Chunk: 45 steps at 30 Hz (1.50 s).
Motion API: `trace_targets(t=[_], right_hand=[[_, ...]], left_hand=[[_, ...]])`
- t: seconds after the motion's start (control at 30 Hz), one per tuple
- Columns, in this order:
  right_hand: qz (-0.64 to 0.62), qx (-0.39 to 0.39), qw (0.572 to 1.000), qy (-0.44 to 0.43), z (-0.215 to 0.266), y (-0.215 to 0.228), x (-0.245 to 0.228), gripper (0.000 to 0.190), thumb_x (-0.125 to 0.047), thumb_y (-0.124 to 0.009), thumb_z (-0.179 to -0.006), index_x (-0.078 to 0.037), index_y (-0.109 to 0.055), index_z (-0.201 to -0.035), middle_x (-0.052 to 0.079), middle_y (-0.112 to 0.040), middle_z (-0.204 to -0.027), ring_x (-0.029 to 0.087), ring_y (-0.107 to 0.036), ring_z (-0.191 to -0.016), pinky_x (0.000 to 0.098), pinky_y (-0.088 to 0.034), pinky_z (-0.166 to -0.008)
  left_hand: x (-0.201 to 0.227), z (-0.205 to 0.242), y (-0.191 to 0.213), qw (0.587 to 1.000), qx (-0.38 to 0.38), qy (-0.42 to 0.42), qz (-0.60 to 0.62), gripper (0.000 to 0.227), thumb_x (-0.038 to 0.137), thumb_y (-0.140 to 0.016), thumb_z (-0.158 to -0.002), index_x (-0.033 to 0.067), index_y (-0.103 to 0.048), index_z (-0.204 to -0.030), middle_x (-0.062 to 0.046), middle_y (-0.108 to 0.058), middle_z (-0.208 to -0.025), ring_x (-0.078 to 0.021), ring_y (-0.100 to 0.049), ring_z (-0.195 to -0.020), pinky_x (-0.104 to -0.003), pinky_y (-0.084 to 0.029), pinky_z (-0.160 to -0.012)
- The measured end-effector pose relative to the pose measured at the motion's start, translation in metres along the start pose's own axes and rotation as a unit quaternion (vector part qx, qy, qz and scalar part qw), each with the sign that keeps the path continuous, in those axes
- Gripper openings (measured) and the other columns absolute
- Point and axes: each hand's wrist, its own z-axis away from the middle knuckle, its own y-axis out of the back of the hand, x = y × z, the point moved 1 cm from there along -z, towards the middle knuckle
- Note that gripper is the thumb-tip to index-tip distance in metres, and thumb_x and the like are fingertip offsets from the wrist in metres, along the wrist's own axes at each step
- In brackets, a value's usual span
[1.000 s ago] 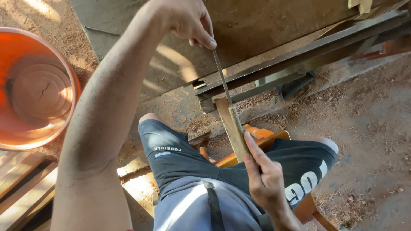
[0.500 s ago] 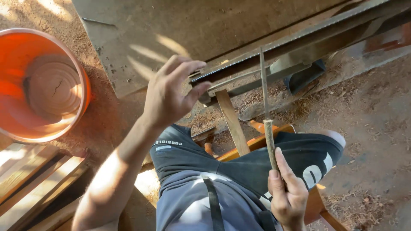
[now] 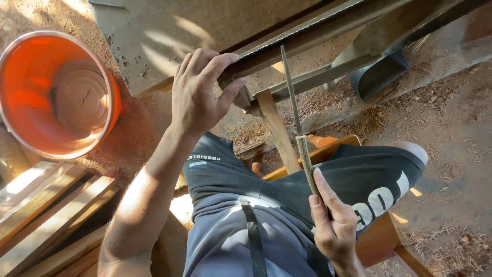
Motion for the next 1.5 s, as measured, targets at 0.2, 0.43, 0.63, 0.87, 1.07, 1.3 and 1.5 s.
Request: trace_targets(t=[0.2,0.43,0.63,0.87,1.07,1.3,1.5], right_hand=[[0.021,-0.003,1.0,-0.005,0.003,0.0,-0.008,0.046,-0.002,-0.058,-0.097,-0.001,-0.058,-0.143,-0.001,-0.071,-0.083,0.002,-0.047,-0.056,0.018,-0.037,-0.05],[0.027,0.052,0.996,-0.062,0.011,-0.005,-0.02,0.045,0.002,-0.058,-0.096,0.001,-0.063,-0.141,-0.002,-0.053,-0.067,0.003,-0.045,-0.055,0.0185,-0.034,-0.051],[0.001,0.042,0.997,-0.068,0.008,-0.002,-0.02,0.049,0.004,-0.051,-0.097,0.004,-0.055,-0.146,-0.002,-0.05,-0.06,0.005,-0.04,-0.049,0.0208,-0.032,-0.048],[-0.068,0.066,0.992,-0.081,0.01,0.0,-0.022,0.054,0.006,-0.049,-0.097,0.005,-0.05,-0.151,-0.003,-0.04,-0.059,0.006,-0.033,-0.048,0.0229,-0.027,-0.047],[-0.065,0.056,0.993,-0.079,0.01,-0.006,-0.029,0.055,0.003,-0.049,-0.098,0.003,-0.045,-0.153,-0.003,-0.038,-0.058,0.006,-0.034,-0.047,0.0239,-0.028,-0.045],[-0.042,0.06,0.993,-0.092,0.013,-0.007,-0.034,0.054,0.0,-0.05,-0.099,0.003,-0.045,-0.153,-0.004,-0.038,-0.057,0.006,-0.034,-0.046,0.0249,-0.03,-0.043],[-0.056,0.067,0.991,-0.101,0.014,-0.004,-0.031,0.054,0.0,-0.05,-0.099,0.003,-0.046,-0.152,-0.004,-0.037,-0.058,0.006,-0.034,-0.047,0.0249,-0.03,-0.044]], left_hand=[[-0.003,-0.003,-0.006,1.0,-0.008,0.01,-0.008,0.042,0.028,-0.088,-0.092,0.0141,-0.068,-0.126,-0.006,-0.064,-0.109,-0.0265,-0.061,-0.107,-0.043,-0.048,-0.095],[-0.012,0.003,-0.021,0.991,0.076,0.035,0.105,0.049,0.025,-0.087,-0.09,0.0121,-0.065,-0.132,-0.009,-0.064,-0.112,-0.0285,-0.061,-0.107,-0.042,-0.051,-0.095],[-0.025,0.027,-0.062,0.948,0.205,0.091,0.224,0.055,0.026,-0.086,-0.094,0.0107,-0.055,-0.136,-0.01,-0.066,-0.123,-0.0279,-0.066,-0.114,-0.042,-0.054,-0.101],[-0.027,0.027,-0.049,0.95,0.214,0.041,0.223,0.056,0.03,-0.082,-0.098,0.0148,-0.05,-0.141,-0.004,-0.066,-0.133,-0.0242,-0.064,-0.125,-0.04,-0.047,-0.106],[-0.027,0.024,-0.046,0.968,0.169,-0.004,0.186,0.062,0.034,-0.076,-0.103,0.0136,-0.044,-0.152,-0.003,-0.064,-0.142,-0.0233,-0.056,-0.135,-0.046,-0.04,-0.116],[-0.025,0.022,-0.047,0.973,0.132,0.006,0.19,0.067,0.038,-0.072,-0.104,0.0172,-0.039,-0.158,-0.001,-0.066,-0.138,-0.0233,-0.055,-0.137,-0.05,-0.035,-0.121],[-0.024,0.022,-0.05,0.977,0.133,0.015,0.168,0.065,0.042,-0.072,-0.103,0.0173,-0.043,-0.155,-0.003,-0.06,-0.144,-0.0244,-0.051,-0.139,-0.052,-0.033,-0.121]])
